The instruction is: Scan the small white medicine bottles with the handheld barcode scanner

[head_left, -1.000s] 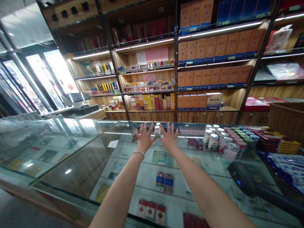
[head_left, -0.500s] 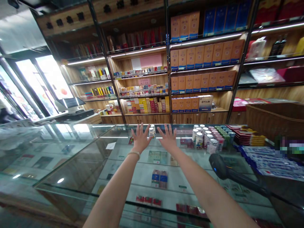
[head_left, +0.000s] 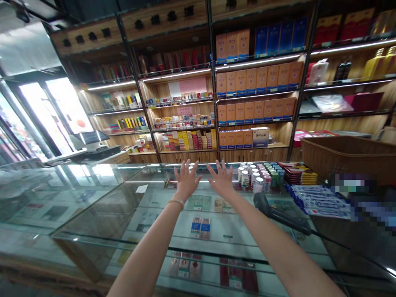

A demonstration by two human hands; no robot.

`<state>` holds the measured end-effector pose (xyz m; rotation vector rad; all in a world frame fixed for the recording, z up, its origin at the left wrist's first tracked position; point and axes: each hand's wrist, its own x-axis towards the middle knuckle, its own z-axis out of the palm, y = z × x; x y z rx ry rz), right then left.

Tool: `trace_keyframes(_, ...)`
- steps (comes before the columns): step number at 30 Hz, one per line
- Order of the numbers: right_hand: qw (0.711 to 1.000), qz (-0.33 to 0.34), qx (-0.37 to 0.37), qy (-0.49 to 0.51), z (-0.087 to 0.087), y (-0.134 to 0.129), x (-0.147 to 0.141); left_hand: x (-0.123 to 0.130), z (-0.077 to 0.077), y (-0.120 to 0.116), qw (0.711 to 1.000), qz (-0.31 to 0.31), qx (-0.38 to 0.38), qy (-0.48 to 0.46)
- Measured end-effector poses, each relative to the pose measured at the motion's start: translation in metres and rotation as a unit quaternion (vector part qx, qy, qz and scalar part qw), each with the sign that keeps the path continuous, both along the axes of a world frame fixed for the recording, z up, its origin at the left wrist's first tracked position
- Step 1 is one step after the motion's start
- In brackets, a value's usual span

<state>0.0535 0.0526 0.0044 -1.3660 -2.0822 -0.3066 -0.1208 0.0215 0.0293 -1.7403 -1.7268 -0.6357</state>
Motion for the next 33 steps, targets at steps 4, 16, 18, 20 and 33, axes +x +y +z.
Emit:
trace_keyframes(4, 1.000, 0.002, 0.016, -0.005, 0.010, -0.009, 0.026, 0.022, 0.001, -0.004, 1.000, -0.019, 0.005, -0.001)
trace_keyframes(16, 0.999, -0.021, 0.030, -0.014, 0.025, -0.039, 0.109, 0.089, 0.010, -0.011, 0.997, -0.070, 0.026, -0.004)
trace_keyframes(18, 0.999, -0.031, 0.037, -0.013, 0.025, -0.042, 0.122, 0.100, 0.010, -0.011, 0.996, -0.081, 0.032, -0.006)
trace_keyframes(20, 0.998, -0.043, 0.044, -0.012, 0.025, -0.044, 0.135, 0.111, 0.010, -0.011, 0.995, -0.093, 0.035, -0.009)
trace_keyframes(33, 0.993, -0.105, 0.048, -0.013, 0.010, -0.049, 0.189, 0.166, -0.004, -0.014, 0.991, -0.116, 0.022, -0.064)
